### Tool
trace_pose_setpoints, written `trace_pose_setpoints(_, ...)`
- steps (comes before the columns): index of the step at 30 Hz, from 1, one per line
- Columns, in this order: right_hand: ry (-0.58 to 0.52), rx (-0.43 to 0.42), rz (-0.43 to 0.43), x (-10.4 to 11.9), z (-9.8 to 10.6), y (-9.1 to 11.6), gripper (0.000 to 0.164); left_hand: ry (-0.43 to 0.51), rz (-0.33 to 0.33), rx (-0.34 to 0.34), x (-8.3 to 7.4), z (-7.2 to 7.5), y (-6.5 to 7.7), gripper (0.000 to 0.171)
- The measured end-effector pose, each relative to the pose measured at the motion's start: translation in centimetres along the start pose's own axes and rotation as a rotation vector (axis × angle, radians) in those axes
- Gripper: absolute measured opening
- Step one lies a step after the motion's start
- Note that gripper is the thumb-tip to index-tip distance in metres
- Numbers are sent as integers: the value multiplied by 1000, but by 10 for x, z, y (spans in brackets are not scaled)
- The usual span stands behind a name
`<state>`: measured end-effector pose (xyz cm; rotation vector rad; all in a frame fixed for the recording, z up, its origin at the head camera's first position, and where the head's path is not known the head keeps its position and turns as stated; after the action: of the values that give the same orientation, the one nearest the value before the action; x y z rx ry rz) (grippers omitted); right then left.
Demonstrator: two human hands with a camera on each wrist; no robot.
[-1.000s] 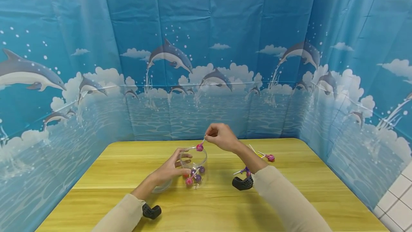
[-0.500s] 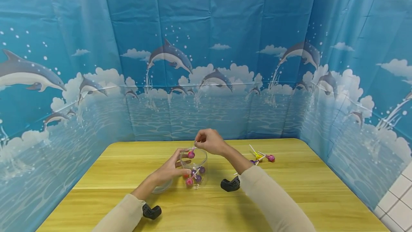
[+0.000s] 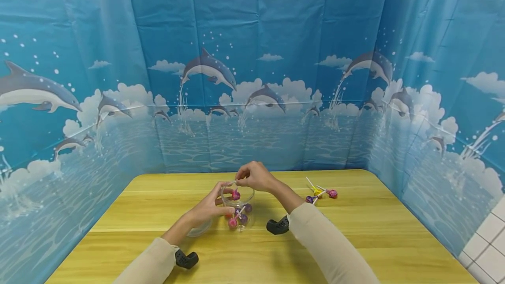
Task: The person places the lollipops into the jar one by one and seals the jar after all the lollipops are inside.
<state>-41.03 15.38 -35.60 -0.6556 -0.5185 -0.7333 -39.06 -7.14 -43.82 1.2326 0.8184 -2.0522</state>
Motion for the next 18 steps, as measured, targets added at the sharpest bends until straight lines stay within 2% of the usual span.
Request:
trace_pose_setpoints(9,2,1,-15,0,-1,0,16,31,-16,14,1,0,-1,73)
trace_pose_setpoints(18,-8,20,-21,3,1,1,16,35,-12,19,2,0,-1,72)
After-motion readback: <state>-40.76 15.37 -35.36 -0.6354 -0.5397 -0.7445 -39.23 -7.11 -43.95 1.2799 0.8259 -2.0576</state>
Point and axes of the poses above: each hand's wrist, its own y-axis away from the middle knuckle, its own z-axis out of the back of the hand, x = y × z, the point moved 1 cm from there along -y, towards the middle knuckle, and after that the axes turned 5 degrees about -y, right-handed, at the moved point
